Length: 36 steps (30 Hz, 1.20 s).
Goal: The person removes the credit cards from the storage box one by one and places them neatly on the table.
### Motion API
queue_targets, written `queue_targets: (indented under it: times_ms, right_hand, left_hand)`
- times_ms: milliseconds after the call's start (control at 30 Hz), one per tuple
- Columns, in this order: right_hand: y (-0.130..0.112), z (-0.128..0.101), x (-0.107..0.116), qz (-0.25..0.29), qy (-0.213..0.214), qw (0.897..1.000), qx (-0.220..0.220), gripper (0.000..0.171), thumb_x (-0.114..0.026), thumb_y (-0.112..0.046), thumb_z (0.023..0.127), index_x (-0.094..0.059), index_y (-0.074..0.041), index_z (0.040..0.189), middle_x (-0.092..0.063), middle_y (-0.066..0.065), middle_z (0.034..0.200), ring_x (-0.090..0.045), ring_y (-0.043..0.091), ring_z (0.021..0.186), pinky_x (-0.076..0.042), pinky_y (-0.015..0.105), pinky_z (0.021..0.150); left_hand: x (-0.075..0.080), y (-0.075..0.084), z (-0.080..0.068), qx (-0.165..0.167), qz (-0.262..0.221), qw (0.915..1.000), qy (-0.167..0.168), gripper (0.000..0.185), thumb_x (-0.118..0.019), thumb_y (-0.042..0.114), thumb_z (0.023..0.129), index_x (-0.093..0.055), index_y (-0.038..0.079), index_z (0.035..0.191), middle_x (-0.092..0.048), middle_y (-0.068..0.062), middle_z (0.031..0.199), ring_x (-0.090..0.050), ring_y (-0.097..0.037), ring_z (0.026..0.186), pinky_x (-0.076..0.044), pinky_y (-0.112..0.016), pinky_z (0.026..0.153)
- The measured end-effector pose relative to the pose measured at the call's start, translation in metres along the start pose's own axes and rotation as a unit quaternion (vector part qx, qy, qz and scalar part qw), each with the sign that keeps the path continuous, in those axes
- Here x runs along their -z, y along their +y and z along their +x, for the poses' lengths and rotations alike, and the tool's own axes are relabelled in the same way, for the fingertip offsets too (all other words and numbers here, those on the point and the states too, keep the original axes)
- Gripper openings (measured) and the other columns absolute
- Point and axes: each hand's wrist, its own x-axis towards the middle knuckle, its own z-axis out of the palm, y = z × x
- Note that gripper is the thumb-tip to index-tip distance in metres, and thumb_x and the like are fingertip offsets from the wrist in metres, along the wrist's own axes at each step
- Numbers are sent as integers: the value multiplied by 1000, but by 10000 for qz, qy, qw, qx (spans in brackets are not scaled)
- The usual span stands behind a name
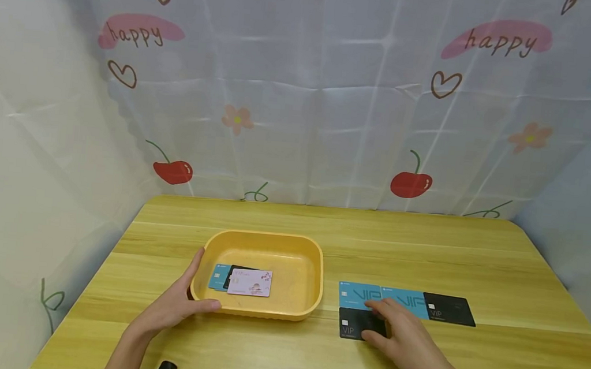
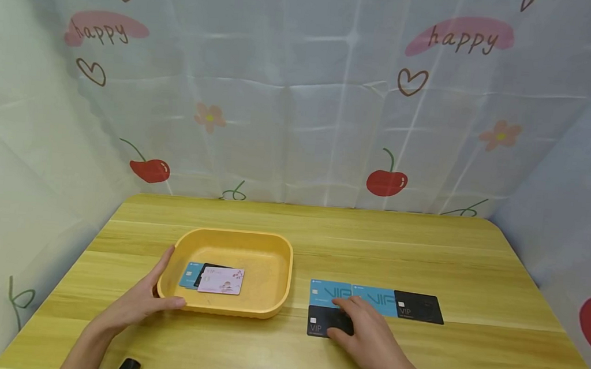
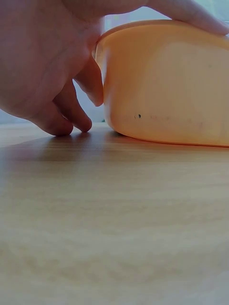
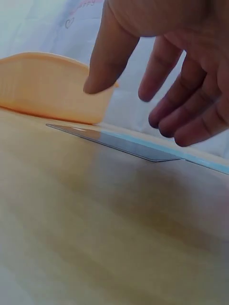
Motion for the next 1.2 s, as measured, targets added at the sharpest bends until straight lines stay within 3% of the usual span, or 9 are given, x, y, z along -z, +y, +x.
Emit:
queue_targets:
  times_ms: [200,400,633,867,1200]
  right_hand:
    - [-4,-1,2,200,47,9992,344,49,-85,-23,79,-67,-14,124,-63,-7,107,-57,11,92,-51,35,77]
    - [-18,3,1,452,31,9984,347,48,-83,-23,80,-67,-12,124,-63,-6,104,-58,12,89,-51,32,73]
    - [-31,7,-1,556,341,9953,712,50,-84,-23,81,-66,-13,126,-50,-4,87,-45,15,73,-38,27,60]
    - [-46,13,-4,762,779,9879,1107,48,-85,-21,80,-68,-13,124,-50,-7,92,-48,16,77,-43,27,64]
    - [-67,26,-10,619,793,9870,1256,53,-83,-30,81,-66,-8,127,-50,-6,96,-43,15,78,-37,28,64]
  left_hand:
    - [0,-1,1,25,15,10000,16,116,-78,23,87,14,24,158,9,-11,163,-29,-33,141,-25,-52,110]
    - [1,-1,0,33,22,10000,42,117,-78,23,87,14,22,158,9,-12,163,-29,-33,141,-25,-51,110]
    - [1,-2,0,19,4,10000,21,117,-78,23,86,14,21,158,10,-12,163,-28,-33,142,-23,-52,110]
    - [0,-2,1,-5,41,10000,22,117,-79,23,86,14,21,158,8,-12,163,-31,-32,140,-25,-51,110]
    - [1,-1,0,38,70,10000,29,118,-79,24,85,14,23,158,7,-13,163,-33,-33,138,-26,-51,109]
